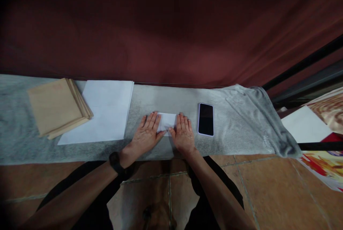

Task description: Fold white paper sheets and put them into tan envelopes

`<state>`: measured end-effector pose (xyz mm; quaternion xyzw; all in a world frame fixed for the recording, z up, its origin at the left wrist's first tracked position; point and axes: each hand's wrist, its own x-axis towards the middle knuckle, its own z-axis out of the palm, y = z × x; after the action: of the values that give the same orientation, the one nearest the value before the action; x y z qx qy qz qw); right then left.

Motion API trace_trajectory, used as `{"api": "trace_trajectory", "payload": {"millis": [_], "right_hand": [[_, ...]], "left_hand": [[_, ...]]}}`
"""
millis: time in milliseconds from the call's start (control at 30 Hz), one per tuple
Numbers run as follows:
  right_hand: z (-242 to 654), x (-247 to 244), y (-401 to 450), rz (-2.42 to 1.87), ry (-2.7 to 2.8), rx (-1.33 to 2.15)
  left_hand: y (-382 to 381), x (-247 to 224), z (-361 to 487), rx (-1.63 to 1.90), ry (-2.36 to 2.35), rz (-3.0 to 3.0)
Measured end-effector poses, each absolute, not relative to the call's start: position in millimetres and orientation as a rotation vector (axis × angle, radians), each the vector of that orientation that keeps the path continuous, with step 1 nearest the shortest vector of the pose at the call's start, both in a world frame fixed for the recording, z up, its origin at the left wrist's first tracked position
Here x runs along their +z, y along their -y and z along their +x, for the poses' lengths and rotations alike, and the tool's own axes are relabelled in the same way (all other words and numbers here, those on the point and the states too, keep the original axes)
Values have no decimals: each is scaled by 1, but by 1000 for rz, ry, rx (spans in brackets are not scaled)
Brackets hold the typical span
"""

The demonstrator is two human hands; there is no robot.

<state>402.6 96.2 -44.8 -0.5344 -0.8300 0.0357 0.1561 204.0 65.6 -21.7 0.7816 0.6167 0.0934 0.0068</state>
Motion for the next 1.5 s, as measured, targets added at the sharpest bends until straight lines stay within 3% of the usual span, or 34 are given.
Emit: {"api": "trace_trajectory", "payload": {"millis": [600,767,900,1033,1200,1500], "right_hand": [[411,-34,-97,-1640,2283,218],[414,-21,-108,-1626,2073,395],[421,-14,-121,-1542,1624,711],[412,-17,-121,-1412,1271,1228],[383,-15,-105,-1168,1188,1696],[393,-9,-122,-1296,1206,1610]], "left_hand": [[-49,-16,183,18,-1669,2712],[-52,3,185,201,-1701,2626],[-67,19,169,810,-1845,2178],[-79,27,167,1368,-1643,1133],[-69,23,204,1334,-1258,412],[-66,15,209,1325,-1175,242]]}}
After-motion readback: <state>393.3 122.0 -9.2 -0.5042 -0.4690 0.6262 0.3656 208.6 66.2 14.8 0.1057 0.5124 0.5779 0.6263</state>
